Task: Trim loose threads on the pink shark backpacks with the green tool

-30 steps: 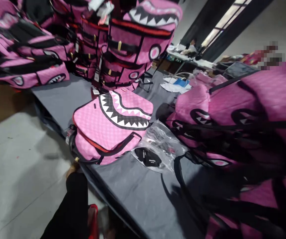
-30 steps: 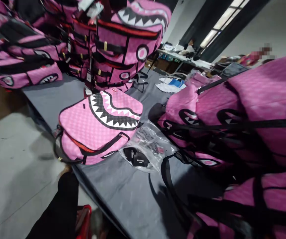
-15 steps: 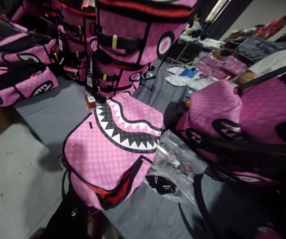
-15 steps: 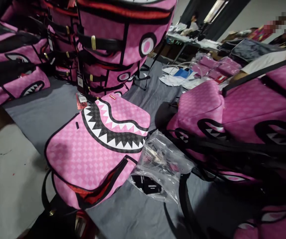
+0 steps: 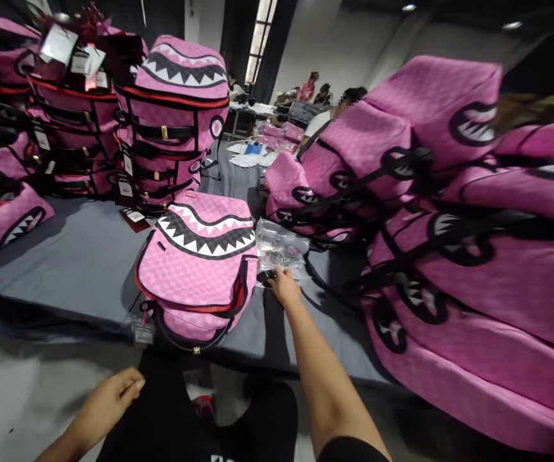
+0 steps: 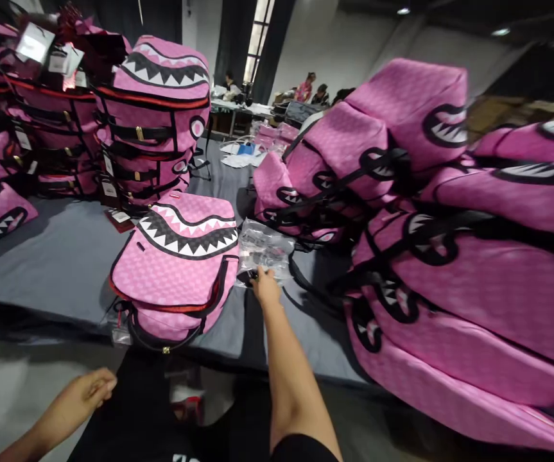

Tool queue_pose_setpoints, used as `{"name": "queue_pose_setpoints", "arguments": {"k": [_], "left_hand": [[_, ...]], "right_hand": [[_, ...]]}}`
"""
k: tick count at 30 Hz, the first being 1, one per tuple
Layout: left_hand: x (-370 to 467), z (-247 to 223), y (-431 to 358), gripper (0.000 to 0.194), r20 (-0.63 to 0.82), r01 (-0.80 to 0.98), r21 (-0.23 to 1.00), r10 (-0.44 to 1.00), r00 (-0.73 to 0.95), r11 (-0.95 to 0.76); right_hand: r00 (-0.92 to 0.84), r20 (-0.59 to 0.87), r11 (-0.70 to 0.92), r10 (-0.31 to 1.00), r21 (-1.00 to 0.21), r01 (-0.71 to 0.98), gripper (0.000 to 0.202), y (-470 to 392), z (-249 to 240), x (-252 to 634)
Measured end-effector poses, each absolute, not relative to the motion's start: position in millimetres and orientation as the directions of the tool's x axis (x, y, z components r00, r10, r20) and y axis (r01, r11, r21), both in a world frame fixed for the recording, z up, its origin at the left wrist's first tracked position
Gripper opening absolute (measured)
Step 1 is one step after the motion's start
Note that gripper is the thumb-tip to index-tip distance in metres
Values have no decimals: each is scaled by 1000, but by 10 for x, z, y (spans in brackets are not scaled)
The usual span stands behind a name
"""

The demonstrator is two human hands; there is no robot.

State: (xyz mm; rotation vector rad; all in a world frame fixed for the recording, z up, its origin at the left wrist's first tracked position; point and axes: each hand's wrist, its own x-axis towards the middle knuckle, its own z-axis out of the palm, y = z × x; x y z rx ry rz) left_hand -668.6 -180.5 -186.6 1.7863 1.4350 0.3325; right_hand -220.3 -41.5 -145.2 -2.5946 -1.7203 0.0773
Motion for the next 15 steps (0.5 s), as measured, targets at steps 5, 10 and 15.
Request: {"name": "queue_pose_setpoints", "arguments": {"k": [5,10,15], "left_hand": [[-5777,-1136,-1516,25,541,454,486,665,515,-747],[-5322,-846,-858,94,-54,777,325,810,584,-539],[-5740,-1219,-1300,102,-133,802,269,804,579,-533]], "right_hand": [[292,-13,-293,956,-11,956,30,-700,-1590,-2147],[252,53,-247,966,-78,966,16,-969,-1735,-2059],[304,84,-283,949,-200,938,28,-1244,-1845,-1830]]}}
